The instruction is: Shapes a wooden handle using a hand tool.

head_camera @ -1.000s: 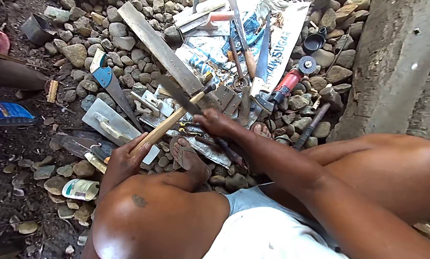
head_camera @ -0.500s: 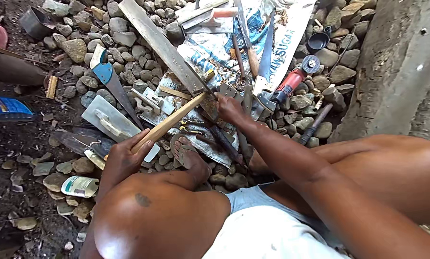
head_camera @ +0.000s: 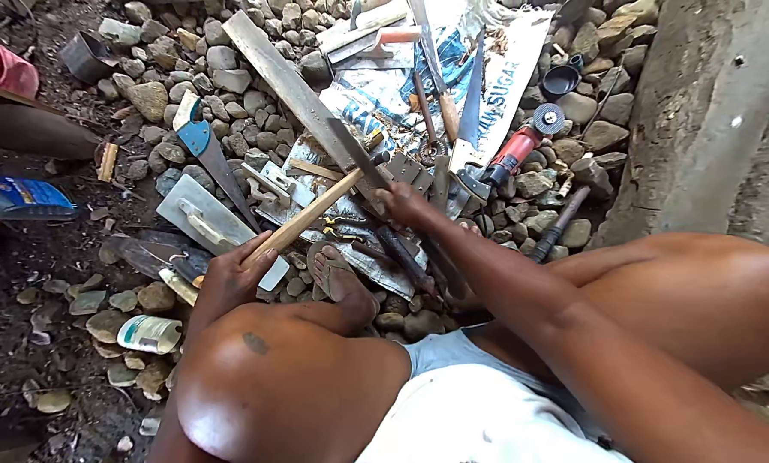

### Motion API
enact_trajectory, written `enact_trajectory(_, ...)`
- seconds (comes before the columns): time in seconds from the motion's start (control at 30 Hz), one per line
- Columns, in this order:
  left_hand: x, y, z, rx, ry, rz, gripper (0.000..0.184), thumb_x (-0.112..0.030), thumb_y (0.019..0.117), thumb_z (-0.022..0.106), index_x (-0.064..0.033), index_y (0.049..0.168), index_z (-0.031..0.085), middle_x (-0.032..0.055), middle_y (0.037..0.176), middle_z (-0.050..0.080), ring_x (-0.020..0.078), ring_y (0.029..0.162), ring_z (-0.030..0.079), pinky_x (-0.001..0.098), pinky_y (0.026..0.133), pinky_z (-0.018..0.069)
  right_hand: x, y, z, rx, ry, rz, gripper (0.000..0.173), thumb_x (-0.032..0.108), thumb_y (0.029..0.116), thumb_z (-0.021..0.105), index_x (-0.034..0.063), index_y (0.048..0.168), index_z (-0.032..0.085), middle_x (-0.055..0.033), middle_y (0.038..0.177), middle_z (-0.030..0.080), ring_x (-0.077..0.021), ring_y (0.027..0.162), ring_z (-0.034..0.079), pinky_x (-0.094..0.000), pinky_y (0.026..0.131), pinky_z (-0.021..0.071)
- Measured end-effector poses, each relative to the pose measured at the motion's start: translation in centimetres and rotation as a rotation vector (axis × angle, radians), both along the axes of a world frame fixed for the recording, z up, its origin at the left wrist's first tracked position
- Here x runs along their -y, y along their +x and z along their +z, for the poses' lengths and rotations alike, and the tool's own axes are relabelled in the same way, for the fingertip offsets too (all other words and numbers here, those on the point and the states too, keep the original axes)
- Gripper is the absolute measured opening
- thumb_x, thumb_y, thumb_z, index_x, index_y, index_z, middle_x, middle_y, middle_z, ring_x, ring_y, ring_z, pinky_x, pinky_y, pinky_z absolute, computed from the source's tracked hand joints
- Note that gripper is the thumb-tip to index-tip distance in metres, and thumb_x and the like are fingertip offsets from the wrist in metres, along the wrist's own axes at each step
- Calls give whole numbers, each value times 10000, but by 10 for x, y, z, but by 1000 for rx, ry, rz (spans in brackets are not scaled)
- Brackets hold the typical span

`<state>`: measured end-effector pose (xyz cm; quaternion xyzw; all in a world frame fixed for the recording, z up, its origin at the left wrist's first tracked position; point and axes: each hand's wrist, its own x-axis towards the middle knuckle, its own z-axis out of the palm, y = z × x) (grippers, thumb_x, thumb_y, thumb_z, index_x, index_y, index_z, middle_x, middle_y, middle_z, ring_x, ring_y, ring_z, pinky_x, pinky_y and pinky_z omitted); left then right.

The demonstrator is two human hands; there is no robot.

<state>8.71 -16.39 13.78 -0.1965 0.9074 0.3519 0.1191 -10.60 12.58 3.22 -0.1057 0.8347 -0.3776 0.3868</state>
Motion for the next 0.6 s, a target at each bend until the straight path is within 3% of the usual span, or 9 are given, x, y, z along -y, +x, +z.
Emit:
enact_trajectory(0.07, -20, -8, 13, 76, -15, 146, 330, -322, 1039, 620, -239, 1354, 669, 89, 1007, 738, 225, 818, 691, 515, 845, 566, -12, -15, -12, 31, 54, -68, 422, 399, 1119, 400, 47, 1178, 626, -144, 807, 662, -282, 650, 660, -497, 637, 569)
enact_trajectory(0.17, 6, 1, -2, -16, -2, -37, 417, -412, 1025, 611, -241, 1404, 646, 51, 972, 751, 157, 729, 682, 449, 704, 576, 0, 3, 13, 67, -113, -25, 435, 418, 1116, 410, 57, 1187, 643, -115, 775, 677, -239, 598, 657, -448, 590, 579)
enact_trajectory(0.3, 10, 0, -2, -11, -2, -60, 442, -441, 1003, 642, -255, 1403, 646, 60, 1019, 754, 159, 777, 696, 463, 759, 577, 36, 56, 52, 231, -353, 116, 423, 434, 1112, 435, 67, 1198, 628, -122, 760, 691, -223, 548, 662, -390, 525, 588)
enact_trajectory(0.4, 12, 1, -6, -25, 3, -71, 458, -468, 1003, 621, -256, 1409, 640, 56, 980, 754, 151, 736, 689, 443, 724, 581, 49, 70, 47, 321, -375, 194, 417, 420, 1119, 420, 66, 1196, 625, -120, 719, 660, -200, 490, 611, -337, 470, 541)
enact_trajectory(0.5, 11, 4, -6, -12, 52, -27, 448, -453, 1013, 615, -251, 1412, 639, 32, 918, 736, 124, 671, 644, 394, 649, 560, 38, 47, 36, 235, -287, 167, 436, 409, 1118, 420, 35, 1158, 641, -117, 729, 628, -217, 539, 591, -397, 523, 531)
enact_trajectory(0.6, 11, 6, -8, -16, 78, -11, 463, -483, 1009, 602, -250, 1407, 643, 11, 872, 718, 101, 631, 608, 356, 609, 537, 9, 8, 2, 148, -133, -10, 467, 422, 1112, 408, 14, 1131, 634, -136, 770, 638, -254, 596, 616, -466, 586, 550)
